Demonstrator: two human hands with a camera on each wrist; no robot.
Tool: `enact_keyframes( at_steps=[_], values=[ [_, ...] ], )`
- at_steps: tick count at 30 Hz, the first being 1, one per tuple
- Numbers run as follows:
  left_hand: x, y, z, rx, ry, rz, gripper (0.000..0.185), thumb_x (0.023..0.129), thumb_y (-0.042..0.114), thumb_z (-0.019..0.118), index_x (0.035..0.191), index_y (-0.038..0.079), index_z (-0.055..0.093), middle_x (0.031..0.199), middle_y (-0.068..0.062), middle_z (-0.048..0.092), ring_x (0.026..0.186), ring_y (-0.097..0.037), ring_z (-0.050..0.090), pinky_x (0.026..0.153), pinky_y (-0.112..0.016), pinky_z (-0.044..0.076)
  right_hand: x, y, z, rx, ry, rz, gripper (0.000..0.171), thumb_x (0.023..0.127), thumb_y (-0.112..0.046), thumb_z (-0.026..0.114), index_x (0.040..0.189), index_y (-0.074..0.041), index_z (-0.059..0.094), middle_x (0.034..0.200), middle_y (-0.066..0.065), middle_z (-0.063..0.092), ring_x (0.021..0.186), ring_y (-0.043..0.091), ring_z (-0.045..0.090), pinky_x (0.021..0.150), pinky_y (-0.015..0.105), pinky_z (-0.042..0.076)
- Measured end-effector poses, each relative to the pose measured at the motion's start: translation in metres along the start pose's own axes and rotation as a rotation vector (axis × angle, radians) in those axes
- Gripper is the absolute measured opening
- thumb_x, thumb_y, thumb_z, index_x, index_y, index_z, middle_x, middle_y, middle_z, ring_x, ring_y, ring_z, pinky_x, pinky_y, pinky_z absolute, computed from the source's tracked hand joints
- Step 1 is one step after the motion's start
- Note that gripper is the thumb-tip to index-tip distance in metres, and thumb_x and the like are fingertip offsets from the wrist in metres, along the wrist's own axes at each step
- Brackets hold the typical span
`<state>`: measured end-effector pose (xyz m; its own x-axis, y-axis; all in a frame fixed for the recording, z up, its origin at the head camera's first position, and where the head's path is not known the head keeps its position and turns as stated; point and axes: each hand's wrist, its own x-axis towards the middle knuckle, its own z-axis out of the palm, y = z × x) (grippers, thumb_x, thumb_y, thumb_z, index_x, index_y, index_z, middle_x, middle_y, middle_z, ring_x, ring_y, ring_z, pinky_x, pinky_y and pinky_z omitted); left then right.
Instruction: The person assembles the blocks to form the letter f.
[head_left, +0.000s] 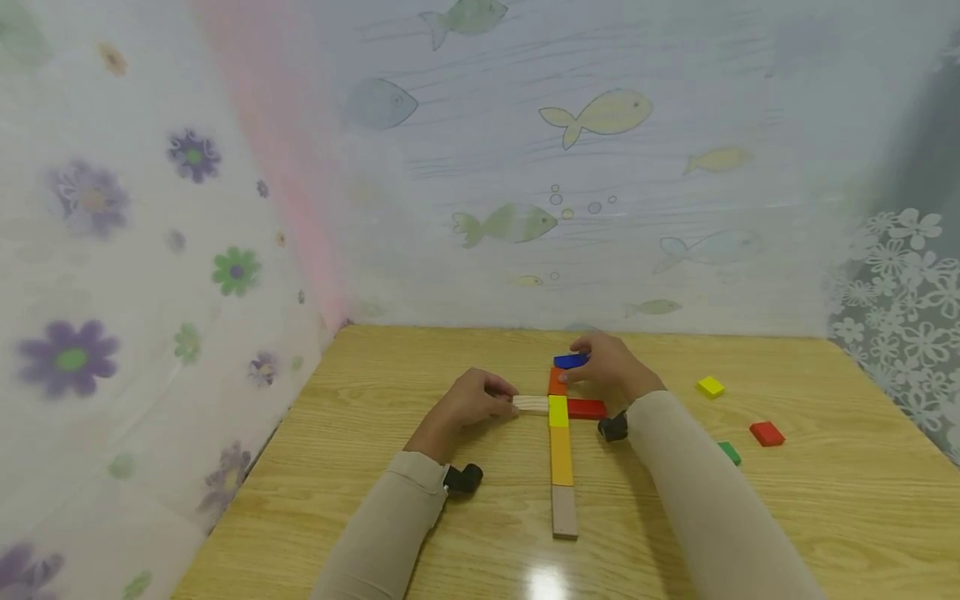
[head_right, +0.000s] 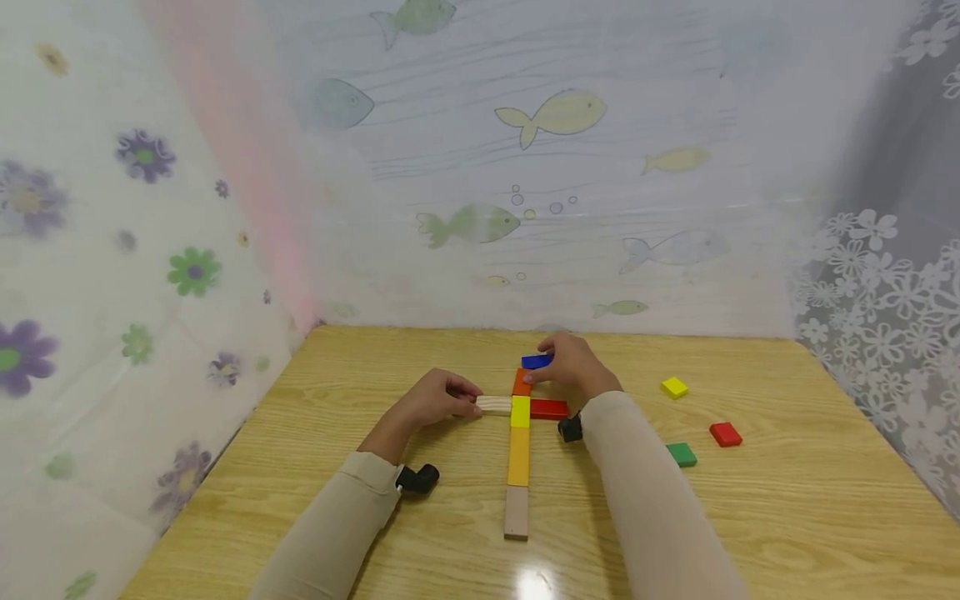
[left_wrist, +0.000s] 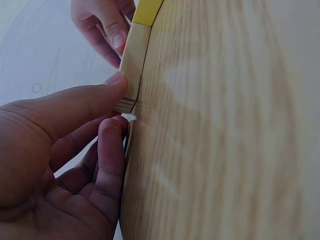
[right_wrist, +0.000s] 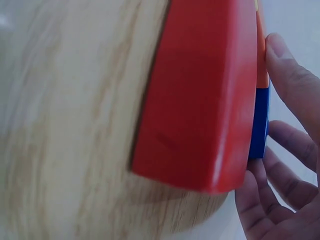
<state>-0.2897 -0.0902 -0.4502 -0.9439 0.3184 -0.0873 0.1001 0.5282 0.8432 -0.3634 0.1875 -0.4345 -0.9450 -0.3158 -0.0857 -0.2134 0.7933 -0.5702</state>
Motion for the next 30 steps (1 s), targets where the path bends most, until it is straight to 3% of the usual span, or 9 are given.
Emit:
enact_keyframes(
  at_steps=[18,30],
  values=[
    [-0.0022,0.0030,0.0003,0.033,0.003,-0.019,0.027,0.088,0.019,0.085,0.114,0.011,0.080,0.105,-0.001,0.074,0.093,-0.015,0.064,0.087,-0.033,0.055,-0.0016,0.0032,-0.0021,-0.025,-0.008,-0.006,0.084,0.078,-0.049,0.089,0.141,-0.001,0.061,0.138,0.019,0.063,0.124,0.037,0.061,0.109,0.053,0.048],
    [-0.0025,0.0034,0.0009,0.017,-0.001,-0.010,0.027,0.088,0.019,0.085,0.113,0.011,0.079,0.104,-0.001,0.073,0.091,-0.015,0.063,0.083,-0.031,0.055,-0.0070,0.0006,-0.0014,-0.001,-0.011,0.010,0.082,0.079,-0.050,0.089,0.138,0.000,0.062,0.133,0.017,0.064,0.113,0.032,0.063,0.106,0.051,0.050]
  ],
)
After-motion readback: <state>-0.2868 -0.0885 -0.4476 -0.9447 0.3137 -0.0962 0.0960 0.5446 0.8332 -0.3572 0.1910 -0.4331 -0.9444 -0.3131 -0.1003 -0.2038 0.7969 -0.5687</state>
